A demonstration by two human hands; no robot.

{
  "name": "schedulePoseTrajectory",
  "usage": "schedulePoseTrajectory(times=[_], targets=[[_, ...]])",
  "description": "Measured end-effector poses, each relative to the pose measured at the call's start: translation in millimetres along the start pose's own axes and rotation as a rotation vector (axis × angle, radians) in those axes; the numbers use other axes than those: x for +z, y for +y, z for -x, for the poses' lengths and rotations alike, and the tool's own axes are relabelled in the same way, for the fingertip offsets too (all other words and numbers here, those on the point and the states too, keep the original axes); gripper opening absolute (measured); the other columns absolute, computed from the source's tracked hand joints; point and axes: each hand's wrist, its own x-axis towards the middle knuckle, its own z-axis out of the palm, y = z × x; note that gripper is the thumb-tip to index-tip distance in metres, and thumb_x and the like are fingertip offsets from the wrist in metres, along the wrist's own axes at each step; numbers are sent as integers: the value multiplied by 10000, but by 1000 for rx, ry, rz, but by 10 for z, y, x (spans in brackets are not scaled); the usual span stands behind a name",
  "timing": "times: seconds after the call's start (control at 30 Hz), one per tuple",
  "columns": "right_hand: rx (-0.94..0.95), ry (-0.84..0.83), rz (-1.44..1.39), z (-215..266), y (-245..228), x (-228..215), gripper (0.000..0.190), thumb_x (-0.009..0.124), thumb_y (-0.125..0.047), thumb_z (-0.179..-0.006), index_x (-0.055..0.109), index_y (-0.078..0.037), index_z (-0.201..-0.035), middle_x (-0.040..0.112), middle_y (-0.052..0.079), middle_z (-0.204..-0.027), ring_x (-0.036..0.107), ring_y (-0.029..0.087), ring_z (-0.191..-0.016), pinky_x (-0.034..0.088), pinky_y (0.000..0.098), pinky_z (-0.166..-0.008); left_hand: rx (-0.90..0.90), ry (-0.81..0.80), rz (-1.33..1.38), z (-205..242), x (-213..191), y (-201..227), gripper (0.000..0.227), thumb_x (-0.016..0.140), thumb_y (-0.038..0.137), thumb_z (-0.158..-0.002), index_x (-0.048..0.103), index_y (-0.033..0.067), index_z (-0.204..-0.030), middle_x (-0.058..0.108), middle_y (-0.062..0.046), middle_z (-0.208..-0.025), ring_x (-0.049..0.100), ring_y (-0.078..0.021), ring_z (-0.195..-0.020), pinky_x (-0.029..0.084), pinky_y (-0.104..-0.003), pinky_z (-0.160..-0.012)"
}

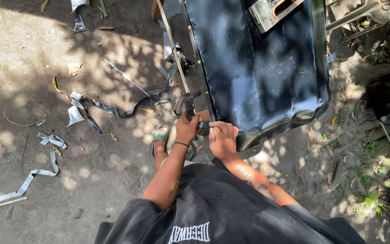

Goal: Attaching a black fabric cover to a furniture frame using a hammer and tacks.

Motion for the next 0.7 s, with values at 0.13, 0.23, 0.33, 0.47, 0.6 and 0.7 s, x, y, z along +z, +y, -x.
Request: schedulePoseTrajectory(times=[0.13, 0.23, 0.33, 0.47, 0.6, 0.7], targets=[[10, -10, -1, 19, -9, -6, 360, 585, -246, -1034, 561, -115, -700, 621, 8, -846, 573, 244, -784, 390, 356, -757, 264, 189, 211, 224, -53, 241, 265, 682, 121, -956, 614, 80, -703, 625, -121, -633, 671, -259, -646, 539, -362, -751], [10, -31, -20, 80, 42, 32, 340, 583, -250, -1027, 563, -132, -708, 645, -33, -899, 577, 215, -815, 382, 341, -778, 607, 348, 392, 174, -2, 228, 144, 608, 60, -1040, 562, 56, -903, 691, -104, -766, 689, -201, -743, 545, -318, -801], [-4, -13, -9, 69, 35, 43, 333, 599, -250, -1024, 592, -121, -717, 629, -10, -882, 584, 227, -806, 392, 366, -777, 271, 68, 66, 114, 15, 145, 399, 644, 299, -1001, 594, 93, -663, 637, -127, -609, 687, -324, -655, 527, -395, -736], [1, -17, 0, 108, 51, 68, 322, 603, -245, -1023, 587, -118, -728, 634, -1, -895, 587, 233, -815, 393, 369, -786, 89, 48, 13, 80, -77, 118, 286, 709, 295, -909, 595, 115, -718, 627, -112, -613, 660, -312, -695, 497, -411, -718], [-2, -16, -22, 107, 66, 73, 330, 592, -256, -1030, 590, -120, -729, 643, -14, -917, 588, 227, -821, 387, 353, -791, 479, 277, 328, 279, 59, 401, 286, 652, 151, -1015, 600, 105, -737, 616, -59, -602, 644, -197, -585, 522, -285, -712], [-1, -20, -23, 106, 56, 53, 317, 595, -235, -1025, 582, -120, -730, 630, -6, -897, 578, 231, -807, 380, 354, -774, 198, 53, 3, 227, 35, 294, 371, 703, 371, -926, 599, 39, -796, 614, -253, -703, 672, -448, -749, 505, -506, -741]])
